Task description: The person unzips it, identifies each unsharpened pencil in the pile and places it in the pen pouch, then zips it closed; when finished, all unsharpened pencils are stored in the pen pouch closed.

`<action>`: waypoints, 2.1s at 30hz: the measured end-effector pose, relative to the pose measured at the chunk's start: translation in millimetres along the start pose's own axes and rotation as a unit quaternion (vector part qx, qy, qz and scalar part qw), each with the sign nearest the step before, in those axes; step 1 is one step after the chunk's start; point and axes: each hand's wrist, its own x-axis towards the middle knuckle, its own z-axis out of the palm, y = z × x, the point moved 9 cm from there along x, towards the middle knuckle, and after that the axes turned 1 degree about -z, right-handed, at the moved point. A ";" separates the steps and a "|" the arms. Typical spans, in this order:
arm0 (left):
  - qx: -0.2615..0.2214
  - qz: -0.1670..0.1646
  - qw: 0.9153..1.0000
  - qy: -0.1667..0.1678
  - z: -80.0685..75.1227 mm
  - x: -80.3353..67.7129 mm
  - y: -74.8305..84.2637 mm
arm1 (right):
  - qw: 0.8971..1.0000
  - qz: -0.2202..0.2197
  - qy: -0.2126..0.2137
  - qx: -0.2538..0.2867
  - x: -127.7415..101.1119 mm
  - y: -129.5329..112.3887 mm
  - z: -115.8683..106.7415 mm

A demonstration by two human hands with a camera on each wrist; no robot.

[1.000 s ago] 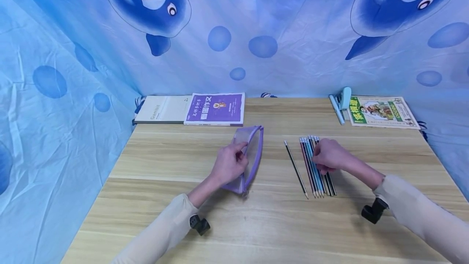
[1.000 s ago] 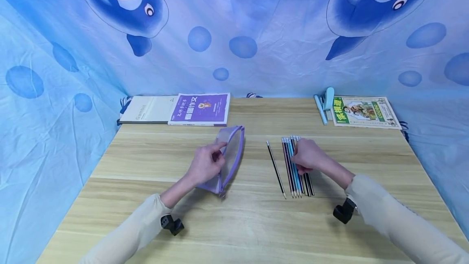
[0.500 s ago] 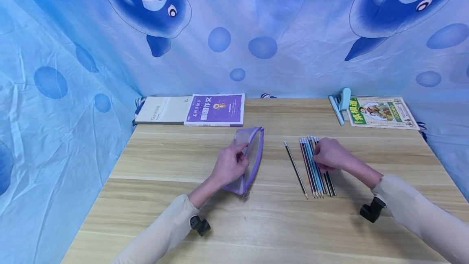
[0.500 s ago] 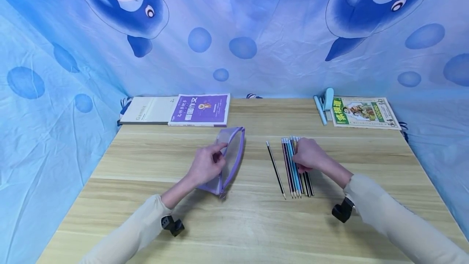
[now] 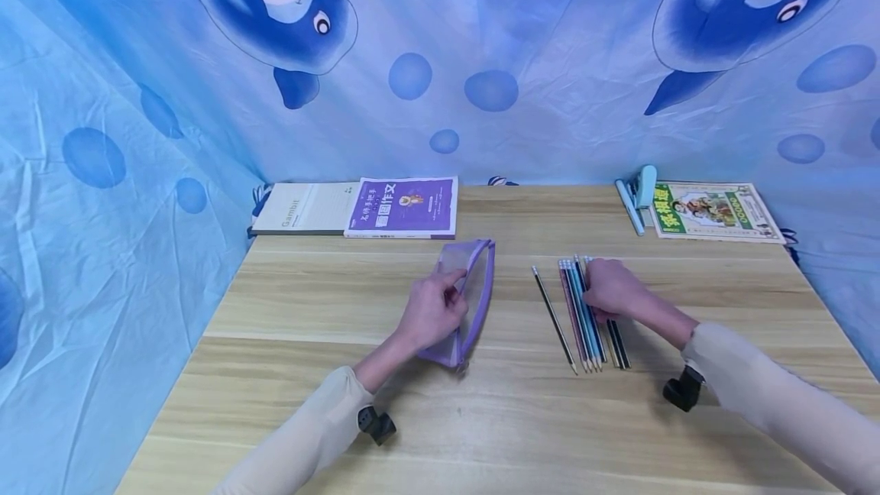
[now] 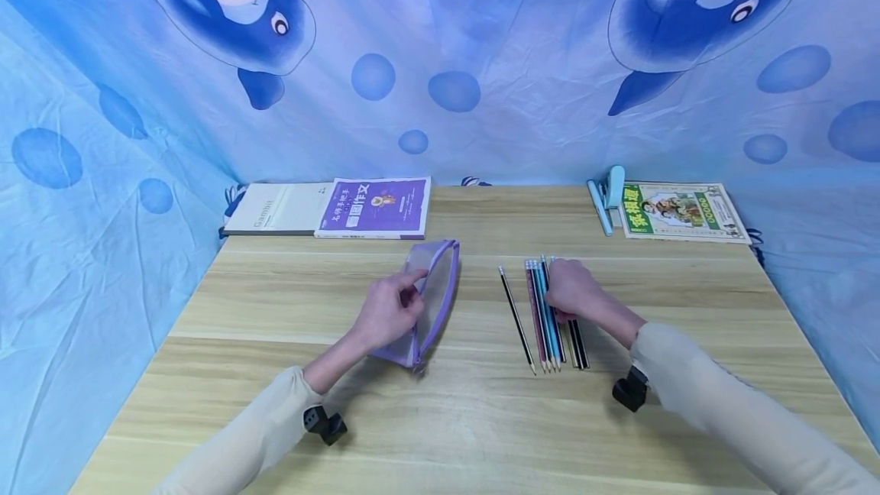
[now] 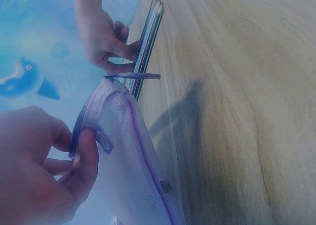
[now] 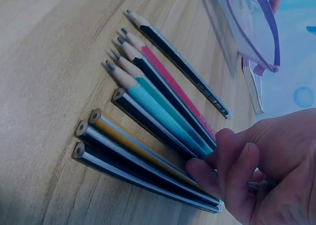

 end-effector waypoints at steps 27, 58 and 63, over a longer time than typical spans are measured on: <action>0.007 -0.013 1.000 -0.010 1.0 2.1 -2.0 | 0.999 -0.002 -0.007 0.044 8.2 -9.6 -15.7; -0.003 -0.021 1.000 -0.003 -0.5 5.9 0.1 | 0.927 -0.015 0.017 0.374 17.1 -110.9 20.4; -0.014 -0.024 1.000 -0.005 -1.6 5.9 0.3 | 0.925 -0.010 0.020 0.380 19.5 -119.0 28.0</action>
